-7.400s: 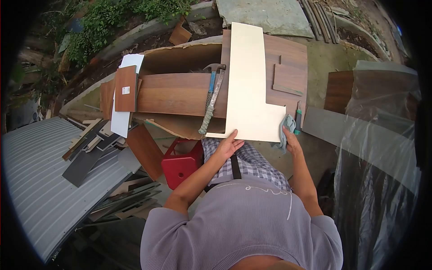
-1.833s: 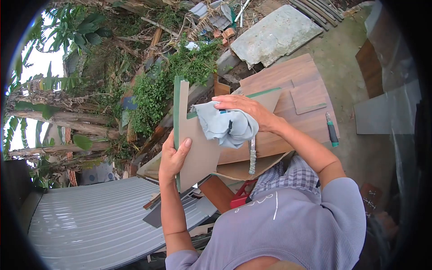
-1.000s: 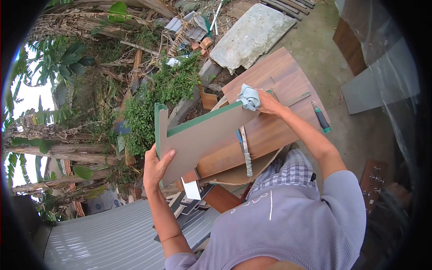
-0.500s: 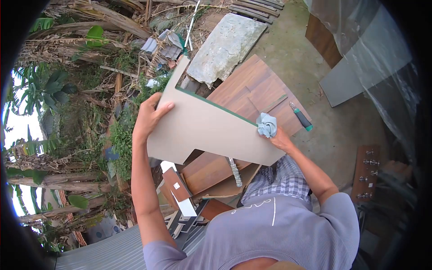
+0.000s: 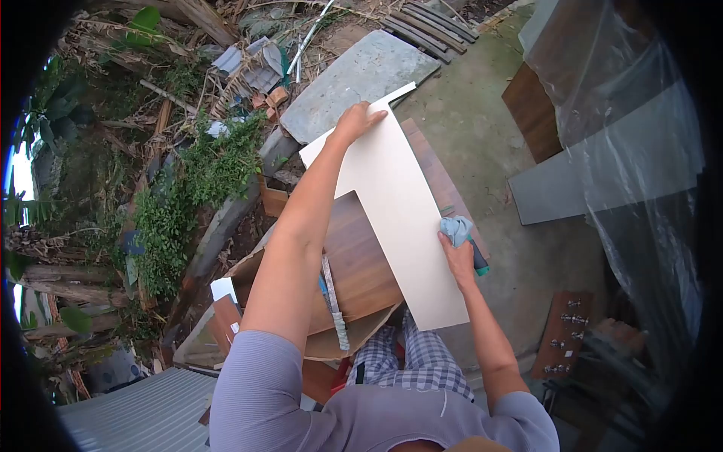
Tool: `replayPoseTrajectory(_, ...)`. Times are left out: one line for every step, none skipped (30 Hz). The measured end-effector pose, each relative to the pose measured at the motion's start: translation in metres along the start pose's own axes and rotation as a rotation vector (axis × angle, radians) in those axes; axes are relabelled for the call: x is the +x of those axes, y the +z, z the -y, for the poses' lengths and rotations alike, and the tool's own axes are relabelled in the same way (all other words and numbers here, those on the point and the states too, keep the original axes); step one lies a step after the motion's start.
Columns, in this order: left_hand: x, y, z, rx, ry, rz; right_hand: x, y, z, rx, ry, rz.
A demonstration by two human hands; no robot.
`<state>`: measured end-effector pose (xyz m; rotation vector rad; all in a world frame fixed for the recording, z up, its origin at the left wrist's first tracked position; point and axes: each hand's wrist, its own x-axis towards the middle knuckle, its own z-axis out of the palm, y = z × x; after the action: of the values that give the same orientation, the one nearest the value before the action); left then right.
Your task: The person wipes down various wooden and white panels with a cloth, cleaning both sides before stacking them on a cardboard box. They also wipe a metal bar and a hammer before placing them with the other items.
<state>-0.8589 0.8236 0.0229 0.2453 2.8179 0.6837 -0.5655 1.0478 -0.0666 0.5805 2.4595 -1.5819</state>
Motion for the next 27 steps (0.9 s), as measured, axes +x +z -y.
replayPoseTrajectory(0.008,0.009,0.003,-0.011,-0.010,-0.010,0.006,0.004,-0.001,0.004,0.027,0.011)
replayPoseTrajectory(0.014,0.020,0.008,-0.007,0.001,-0.025,0.009,0.007,-0.004,0.017,0.002,-0.025)
replayPoseTrajectory(0.016,0.032,0.013,-0.005,0.007,-0.035,0.014,0.010,-0.008,0.002,0.003,-0.010)
replayPoseTrajectory(0.022,0.043,0.018,0.003,-0.005,0.001,0.019,0.013,-0.011,0.017,-0.003,-0.029)
replayPoseTrajectory(0.024,0.055,0.025,-0.007,-0.028,0.007,0.022,0.017,-0.015,0.033,-0.005,-0.045)
replayPoseTrajectory(0.021,0.067,0.032,0.013,0.036,-0.144,0.027,0.019,-0.019,0.021,0.005,-0.021)
replayPoseTrajectory(0.016,0.080,0.039,0.038,0.098,-0.292,0.032,0.019,-0.020,0.042,0.033,0.003)
replayPoseTrajectory(0.004,0.086,0.040,-0.011,0.056,-0.322,0.039,0.020,-0.023,0.064,0.058,0.024)
replayPoseTrajectory(-0.014,0.093,0.040,-0.011,0.029,-0.321,0.047,0.020,-0.024,0.055,0.062,0.049)
replayPoseTrajectory(-0.040,0.101,0.040,-0.187,-0.034,-0.364,0.055,0.020,-0.027,-0.005,0.058,0.068)
replayPoseTrajectory(-0.071,0.110,0.040,-0.362,-0.106,-0.415,0.059,0.019,-0.030,-0.069,0.052,0.097)
replayPoseTrajectory(-0.110,0.120,0.039,-0.425,-0.159,-0.394,0.060,0.020,-0.031,-0.084,0.044,0.146)
replayPoseTrajectory(-0.154,0.134,0.037,-0.486,-0.214,-0.378,0.062,0.022,-0.031,0.019,-0.041,0.086)
replayPoseTrajectory(-0.198,0.158,0.044,-0.512,-0.228,-0.376,0.064,0.026,-0.030,0.130,-0.123,0.029)
replayPoseTrajectory(-0.244,0.163,0.041,-0.507,-0.294,-0.292,0.067,0.030,-0.034,0.125,-0.128,0.081)
replayPoseTrajectory(-0.289,0.167,0.040,-0.499,-0.330,-0.276,0.069,0.031,-0.040,0.091,-0.130,0.062)
replayPoseTrajectory(-0.333,0.175,0.045,-0.480,-0.438,-0.263,0.070,0.032,-0.044,0.054,-0.134,0.037)
replayPoseTrajectory(-0.372,0.185,0.052,-0.467,-0.543,-0.248,0.069,0.032,-0.044,0.043,-0.140,0.075)
replayPoseTrajectory(-0.407,0.191,0.059,-0.421,-0.620,-0.311,0.068,0.031,-0.043,-0.062,-0.130,0.045)
replayPoseTrajectory(-0.438,0.196,0.065,-0.374,-0.698,-0.371,0.065,0.031,-0.041,-0.167,-0.122,0.013)
replayPoseTrajectory(-0.465,0.203,0.074,-0.372,-0.779,-0.427,0.066,0.030,-0.040,-0.178,-0.132,0.043)
replayPoseTrajectory(-0.483,0.201,0.079,-0.315,-0.834,-0.437,0.068,0.028,-0.038,-0.376,-0.071,0.050)
replayPoseTrajectory(-0.497,0.200,0.084,-0.259,-0.886,-0.447,0.069,0.027,-0.035,-0.574,-0.014,0.049)
replayPoseTrajectory(-0.504,0.203,0.087,-0.269,-0.910,-0.461,0.070,0.026,-0.031,-0.703,0.009,0.029)
replayPoseTrajectory(-0.509,0.207,0.094,-0.203,-0.967,-0.463,0.069,0.024,-0.025,-0.714,-0.014,0.042)
replayPoseTrajectory(-0.508,0.207,0.101,-0.137,-1.018,-0.465,0.066,0.020,-0.018,-0.782,-0.069,0.007)
replayPoseTrajectory(-0.505,0.208,0.108,-0.150,-1.028,-0.479,0.065,0.015,-0.014,-0.850,-0.121,-0.032)
